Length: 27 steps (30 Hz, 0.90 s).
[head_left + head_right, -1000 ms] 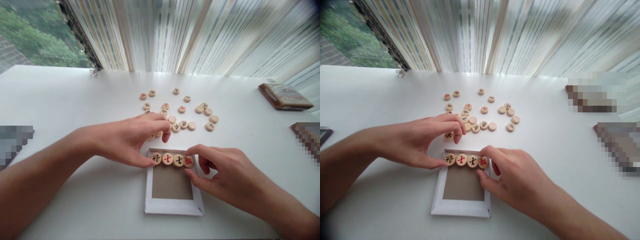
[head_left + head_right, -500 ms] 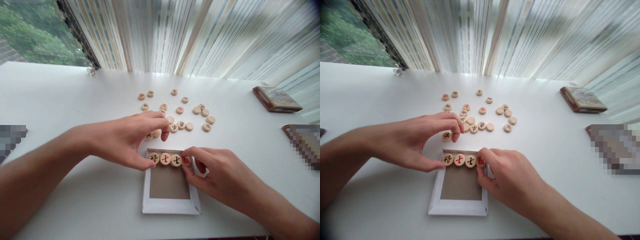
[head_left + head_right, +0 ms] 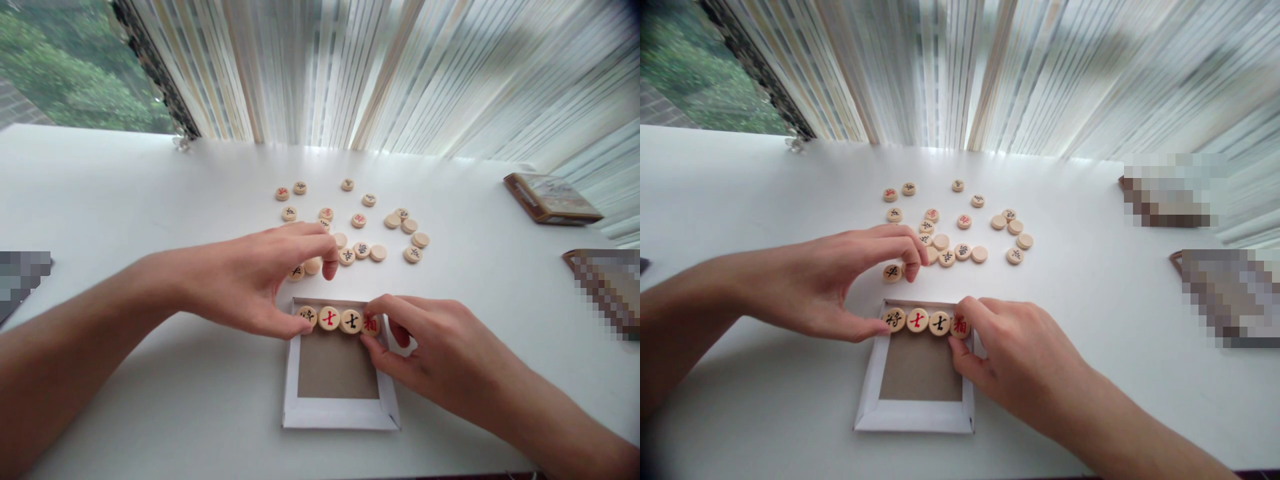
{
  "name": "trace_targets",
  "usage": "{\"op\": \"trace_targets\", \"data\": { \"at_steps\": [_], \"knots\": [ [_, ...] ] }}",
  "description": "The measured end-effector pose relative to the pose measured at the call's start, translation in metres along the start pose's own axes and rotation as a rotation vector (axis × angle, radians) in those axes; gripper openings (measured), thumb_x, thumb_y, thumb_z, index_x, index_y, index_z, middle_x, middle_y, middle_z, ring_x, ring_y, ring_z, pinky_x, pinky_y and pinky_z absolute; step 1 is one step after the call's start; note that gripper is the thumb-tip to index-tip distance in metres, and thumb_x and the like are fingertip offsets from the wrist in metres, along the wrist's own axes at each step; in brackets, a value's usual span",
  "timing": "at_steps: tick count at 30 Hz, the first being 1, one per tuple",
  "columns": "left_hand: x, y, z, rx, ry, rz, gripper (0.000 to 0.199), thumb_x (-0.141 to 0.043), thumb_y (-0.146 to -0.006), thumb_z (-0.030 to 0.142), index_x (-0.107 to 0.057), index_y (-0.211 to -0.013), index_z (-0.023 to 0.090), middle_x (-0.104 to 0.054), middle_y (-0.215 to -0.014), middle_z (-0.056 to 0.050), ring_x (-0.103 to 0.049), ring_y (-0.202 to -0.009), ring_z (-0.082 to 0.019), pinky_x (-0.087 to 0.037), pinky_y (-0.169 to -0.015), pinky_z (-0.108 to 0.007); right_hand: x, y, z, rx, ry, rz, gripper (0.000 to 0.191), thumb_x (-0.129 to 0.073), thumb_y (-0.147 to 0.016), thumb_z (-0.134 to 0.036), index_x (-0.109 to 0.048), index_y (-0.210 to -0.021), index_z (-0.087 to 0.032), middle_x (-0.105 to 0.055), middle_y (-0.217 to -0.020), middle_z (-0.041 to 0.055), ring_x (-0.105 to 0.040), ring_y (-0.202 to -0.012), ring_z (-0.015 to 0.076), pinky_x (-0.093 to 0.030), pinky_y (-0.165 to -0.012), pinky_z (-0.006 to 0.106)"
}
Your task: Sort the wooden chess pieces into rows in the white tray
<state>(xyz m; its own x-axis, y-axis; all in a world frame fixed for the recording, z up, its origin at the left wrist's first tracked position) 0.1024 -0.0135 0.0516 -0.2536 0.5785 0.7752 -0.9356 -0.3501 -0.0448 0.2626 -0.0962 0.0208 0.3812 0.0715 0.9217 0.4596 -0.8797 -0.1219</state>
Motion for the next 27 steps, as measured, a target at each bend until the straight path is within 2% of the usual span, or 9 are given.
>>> {"op": "trace_targets", "data": {
  "at_steps": [13,27],
  "knots": [
    [-0.0032,0.0021,-0.0001,-0.021,-0.014,-0.01,0.041,-0.081,-0.08,0.02,-0.058,-0.114,0.022,-0.065,-0.126,-0.01,-0.061,-0.117,-0.027,-0.049,-0.1,-0.034,-0.0017,0.0008,0.0005,-0.005,0.007,0.005,0.004,-0.067,-0.092,-0.018,-0.07,-0.089,-0.019,-0.066,-0.066,-0.0027,-0.055,-0.047,0.0115,-0.04,-0.051,0.024],
    [-0.0032,0.0007,0.0006,-0.006,-0.009,-0.022,0.041,-0.081,-0.079,0.02,-0.058,-0.113,0.023,-0.065,-0.125,-0.009,-0.061,-0.115,-0.027,-0.048,-0.098,-0.034,-0.0023,-0.0002,0.001,-0.01,0.01,0.008,0.004,-0.067,-0.092,-0.019,-0.07,-0.089,-0.019,-0.067,-0.066,-0.002,-0.057,-0.049,0.0128,-0.04,-0.053,0.025]
  ]
}}
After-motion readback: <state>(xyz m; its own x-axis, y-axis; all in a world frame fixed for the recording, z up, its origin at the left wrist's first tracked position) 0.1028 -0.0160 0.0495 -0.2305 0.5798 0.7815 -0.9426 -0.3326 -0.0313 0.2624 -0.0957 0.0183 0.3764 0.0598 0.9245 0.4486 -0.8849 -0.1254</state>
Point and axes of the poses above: each hand's wrist, its own y-axis away from the middle knuckle, its own x-axis out of the back of the hand, z = x × y, the point moved 7 cm from there along -y, towards the middle knuckle
